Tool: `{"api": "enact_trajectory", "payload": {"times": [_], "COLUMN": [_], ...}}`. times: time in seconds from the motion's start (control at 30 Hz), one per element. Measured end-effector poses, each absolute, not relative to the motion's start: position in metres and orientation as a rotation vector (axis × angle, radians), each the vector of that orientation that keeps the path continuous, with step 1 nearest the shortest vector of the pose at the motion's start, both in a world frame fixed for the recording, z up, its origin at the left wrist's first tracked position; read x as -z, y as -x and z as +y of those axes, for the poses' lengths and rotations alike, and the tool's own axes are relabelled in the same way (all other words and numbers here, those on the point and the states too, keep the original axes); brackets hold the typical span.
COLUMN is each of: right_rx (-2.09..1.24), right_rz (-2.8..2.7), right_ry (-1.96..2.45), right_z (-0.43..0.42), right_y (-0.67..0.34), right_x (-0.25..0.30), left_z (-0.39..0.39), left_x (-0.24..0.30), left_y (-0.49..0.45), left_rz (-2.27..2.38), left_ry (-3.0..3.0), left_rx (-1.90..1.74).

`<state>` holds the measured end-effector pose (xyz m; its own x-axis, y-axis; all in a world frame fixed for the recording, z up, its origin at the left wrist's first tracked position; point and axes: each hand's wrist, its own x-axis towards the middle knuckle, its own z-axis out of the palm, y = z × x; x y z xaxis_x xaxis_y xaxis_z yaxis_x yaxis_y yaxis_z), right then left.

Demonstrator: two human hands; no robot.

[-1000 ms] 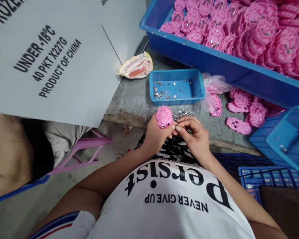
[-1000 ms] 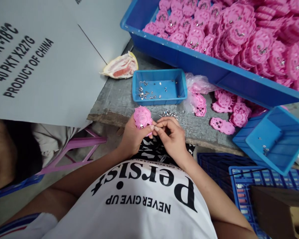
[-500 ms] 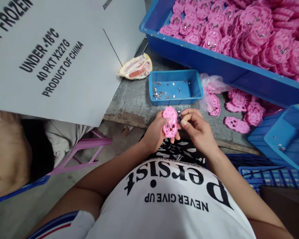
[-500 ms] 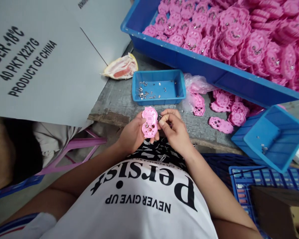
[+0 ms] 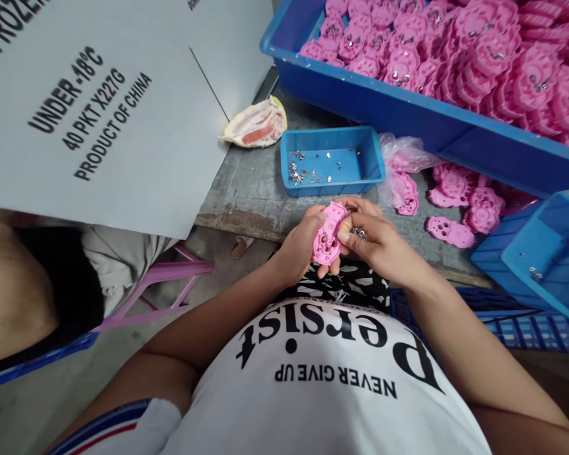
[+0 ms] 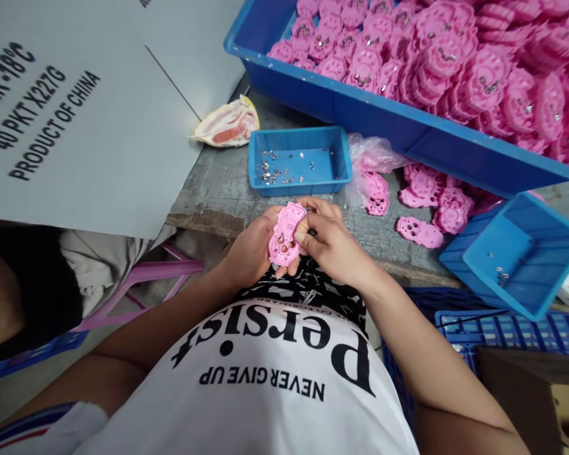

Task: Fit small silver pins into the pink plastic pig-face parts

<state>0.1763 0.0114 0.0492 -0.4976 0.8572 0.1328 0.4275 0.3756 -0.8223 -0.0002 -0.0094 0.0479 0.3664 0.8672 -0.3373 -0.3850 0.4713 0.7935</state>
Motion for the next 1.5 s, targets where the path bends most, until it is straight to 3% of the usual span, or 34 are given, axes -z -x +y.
{"api": "enact_trajectory", "payload": {"times": [0.27,0.93,1.13,1.5], "right_rx": [-1.119,-0.987,-1.23,-1.283], "right_rz": [-2.03,-2.001,-1.759,-1.529], "right_ry": [1.111,1.212,1.173,1.252], "right_z": [0.013,0.013,0.016,0.044], "right_y": [-0.179,-0.178,-0.18,-0.172], "right_x": [-0.047,-0.038,-0.046,-0.063], "left_z": [-0.008,-0.006,-0.003,-0.001], "left_x": [-0.045,-0.034,-0.042,-0.033], "left_y": [-0.002,-0.004,0.003,0.018], "left_rz": [0.839,0.806,0.804,0.912], "left_ry": [-0.693,-0.692,-0.645,-0.707], "left_rx": [-0.889,-0.853,-0.846,-0.893]}}
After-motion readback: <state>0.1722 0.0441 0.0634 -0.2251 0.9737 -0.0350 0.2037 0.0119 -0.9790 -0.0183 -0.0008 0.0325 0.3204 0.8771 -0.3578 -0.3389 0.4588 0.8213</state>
